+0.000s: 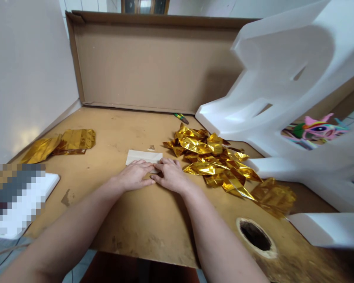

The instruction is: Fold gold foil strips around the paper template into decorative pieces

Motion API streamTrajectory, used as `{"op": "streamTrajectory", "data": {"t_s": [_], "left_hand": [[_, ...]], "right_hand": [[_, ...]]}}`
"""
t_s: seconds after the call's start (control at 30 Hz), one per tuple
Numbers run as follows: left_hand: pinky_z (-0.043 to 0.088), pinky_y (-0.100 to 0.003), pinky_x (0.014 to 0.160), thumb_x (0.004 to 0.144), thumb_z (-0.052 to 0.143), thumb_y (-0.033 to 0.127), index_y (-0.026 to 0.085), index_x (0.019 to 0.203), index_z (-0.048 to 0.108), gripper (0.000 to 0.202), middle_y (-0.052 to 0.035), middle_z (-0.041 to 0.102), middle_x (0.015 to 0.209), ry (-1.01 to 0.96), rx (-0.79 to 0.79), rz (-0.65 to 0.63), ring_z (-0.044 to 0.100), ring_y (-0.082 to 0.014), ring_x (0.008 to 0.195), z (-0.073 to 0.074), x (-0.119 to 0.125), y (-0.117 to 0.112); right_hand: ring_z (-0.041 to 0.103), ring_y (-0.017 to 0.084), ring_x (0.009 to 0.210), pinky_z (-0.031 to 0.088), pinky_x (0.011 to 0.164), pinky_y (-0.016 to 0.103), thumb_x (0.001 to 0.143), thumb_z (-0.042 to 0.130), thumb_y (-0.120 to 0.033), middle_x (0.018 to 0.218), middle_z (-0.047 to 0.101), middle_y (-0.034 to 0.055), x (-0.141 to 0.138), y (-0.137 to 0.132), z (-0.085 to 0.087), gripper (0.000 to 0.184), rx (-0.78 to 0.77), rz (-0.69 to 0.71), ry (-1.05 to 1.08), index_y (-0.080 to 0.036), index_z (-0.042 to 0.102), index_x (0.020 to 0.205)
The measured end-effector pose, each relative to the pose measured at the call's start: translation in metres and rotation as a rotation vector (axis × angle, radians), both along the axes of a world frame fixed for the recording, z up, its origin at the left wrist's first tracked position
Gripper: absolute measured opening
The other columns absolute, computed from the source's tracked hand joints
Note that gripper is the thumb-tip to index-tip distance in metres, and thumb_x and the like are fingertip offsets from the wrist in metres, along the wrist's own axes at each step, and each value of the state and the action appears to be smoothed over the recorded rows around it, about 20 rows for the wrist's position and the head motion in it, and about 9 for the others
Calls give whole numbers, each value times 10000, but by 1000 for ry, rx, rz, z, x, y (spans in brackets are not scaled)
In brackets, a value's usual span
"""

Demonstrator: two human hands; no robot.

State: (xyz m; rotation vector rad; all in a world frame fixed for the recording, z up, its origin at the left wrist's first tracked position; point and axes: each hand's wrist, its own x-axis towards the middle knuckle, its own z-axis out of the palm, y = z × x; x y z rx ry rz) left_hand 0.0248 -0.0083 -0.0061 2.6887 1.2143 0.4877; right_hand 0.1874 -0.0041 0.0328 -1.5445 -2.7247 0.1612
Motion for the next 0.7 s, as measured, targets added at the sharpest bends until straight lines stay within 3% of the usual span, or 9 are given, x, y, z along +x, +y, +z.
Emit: {"op": "streamTrajectory", "data": {"t_s": [0.2, 0.7], "left_hand": [[456, -344, 865, 836, 506, 370, 176, 977, 616, 264, -72, 649, 1008, -12, 11, 44, 555, -224, 969, -1, -10, 6], [468, -284, 799, 751, 609, 361, 223, 776, 669, 153, -7, 693, 908, -84, -113, 191, 602, -204, 963, 1, -46, 17]], "right_hand": [[490, 250, 973, 307, 866, 378, 823, 522, -388, 992, 568, 107, 1, -1, 2, 327, -3, -26, -21, -207, 638, 1069], [474, 282, 1096, 297, 916, 411, 806, 553, -363, 1076, 589, 118, 17, 6, 9, 380, -93, -139, -1, -201, 627, 1141]]}}
